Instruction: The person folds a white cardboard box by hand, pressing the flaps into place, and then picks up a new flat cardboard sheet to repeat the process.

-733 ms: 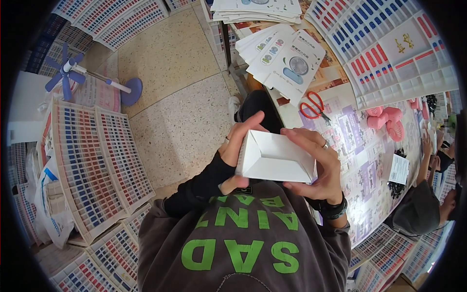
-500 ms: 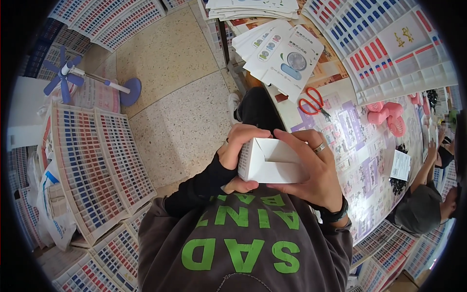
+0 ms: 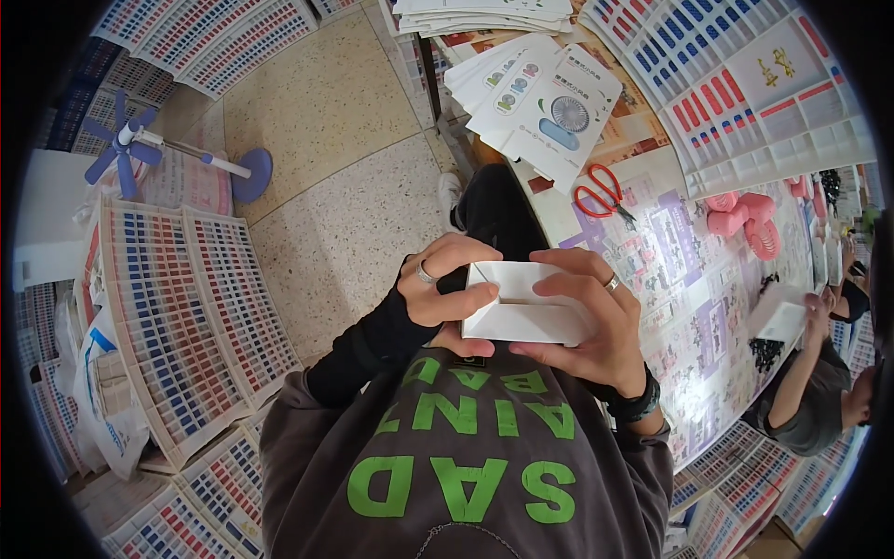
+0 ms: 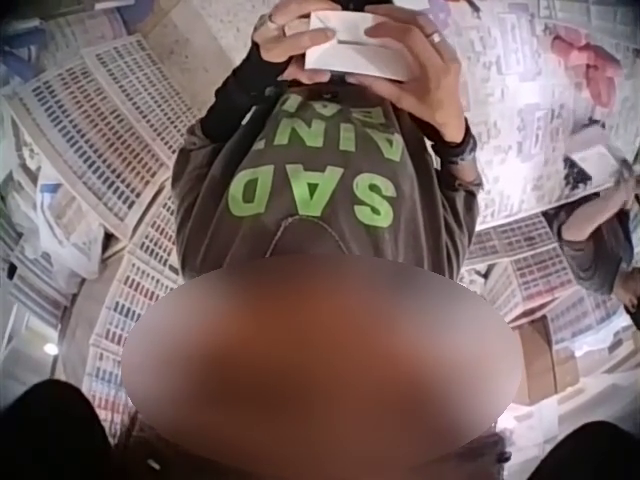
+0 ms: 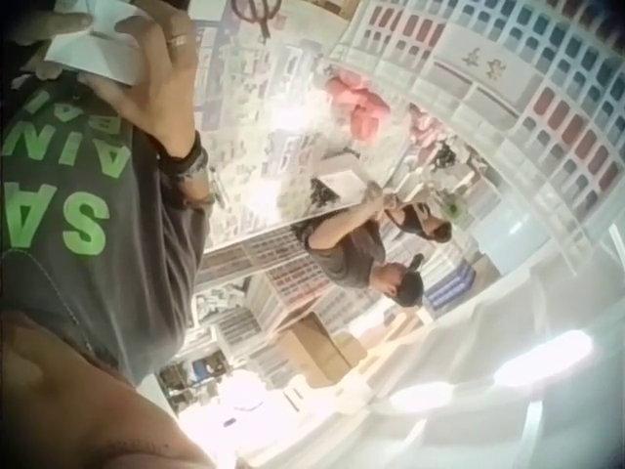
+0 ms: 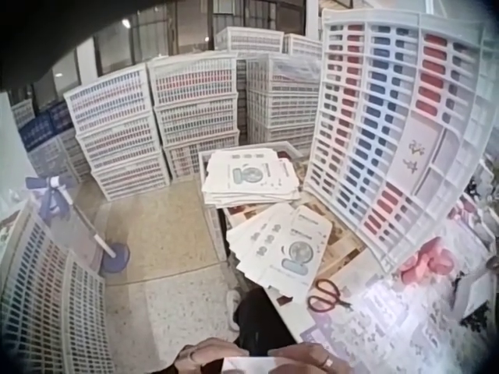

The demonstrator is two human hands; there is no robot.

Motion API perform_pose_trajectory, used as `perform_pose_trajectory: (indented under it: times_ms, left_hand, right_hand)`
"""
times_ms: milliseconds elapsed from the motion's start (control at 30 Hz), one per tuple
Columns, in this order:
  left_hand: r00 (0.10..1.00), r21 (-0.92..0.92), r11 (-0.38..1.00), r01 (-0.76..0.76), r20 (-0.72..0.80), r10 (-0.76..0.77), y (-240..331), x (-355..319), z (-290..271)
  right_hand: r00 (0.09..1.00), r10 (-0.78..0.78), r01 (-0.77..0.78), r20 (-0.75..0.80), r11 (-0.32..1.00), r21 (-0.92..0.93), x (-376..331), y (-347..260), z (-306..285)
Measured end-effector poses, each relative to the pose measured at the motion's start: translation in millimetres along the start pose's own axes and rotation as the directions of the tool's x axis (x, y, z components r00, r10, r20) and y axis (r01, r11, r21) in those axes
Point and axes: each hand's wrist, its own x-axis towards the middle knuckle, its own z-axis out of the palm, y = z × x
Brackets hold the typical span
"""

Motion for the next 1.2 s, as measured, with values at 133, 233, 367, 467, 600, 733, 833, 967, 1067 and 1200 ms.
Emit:
perform_pose_trajectory:
  times_ms: [133, 233, 367, 467, 600, 733, 833, 967, 1067, 1200]
  left_hand:
    - [1.000, -0.023, 1.000, -0.006, 0.018, 0.006, -0.2, -0.2, 0.1]
    - [0.999, -0.053, 0.999, 0.010, 0.034, -0.008, 0.3, -1.5, 1.6]
    - [0.998, -0.053, 0.996, 0.065, 0.023, -0.064, 6.3, 3.0, 2.7]
    - [0.994, -0.002, 0.996, 0.093, -0.060, -0.093, 11.1, 6.1, 4.0]
    - [0.975, -0.074, 0.985, 0.158, -0.148, -0.167, 19.0, 5.8, 2.0]
    - [0.987, -0.005, 0.989, 0.150, -0.050, -0.150, 18.5, 3.2, 2.8]
    - [0.993, -0.024, 0.998, 0.055, -0.107, -0.057, 9.7, 5.2, 8.6]
    - [0.989, -0.036, 0.996, 0.085, -0.118, -0.089, 18.0, 19.7, -0.4]
    - [1.000, 0.067, 0.998, 0.019, 0.019, -0.020, 14.5, 10.0, -12.7]
    - [0.866, -0.083, 0.965, 0.248, -0.428, -0.260, 4.2, 4.1, -16.6]
  right_hand:
    - [0.998, -0.068, 0.067, -0.007, 0.997, -0.028, -0.5, 7.9, 3.0]
    - [1.000, -0.016, 0.016, 0.004, 1.000, -0.015, -3.7, 7.1, 5.3]
    - [0.995, 0.041, -0.042, 0.087, 0.999, 0.012, -8.5, 13.0, 4.7]
    - [0.992, 0.086, -0.083, 0.096, 0.996, -0.033, -8.5, 9.8, 5.4]
    - [0.984, 0.089, -0.101, -0.154, 0.992, -0.076, -7.7, -0.9, 4.2]
    - [0.987, 0.156, -0.153, 0.041, 0.987, -0.052, -10.5, -1.0, 3.5]
    - [0.985, 0.173, -0.172, -0.011, 0.983, 0.058, -11.9, -8.9, 3.5]
    - [0.995, 0.049, -0.057, -0.089, 0.994, -0.089, -11.1, -13.7, 3.5]
    - [0.996, 0.006, -0.028, -0.092, 0.968, -0.248, -1.4, -29.2, 1.2]
    - [0.991, 0.007, -0.038, -0.130, 0.970, -0.240, -3.8, -25.3, 1.1]
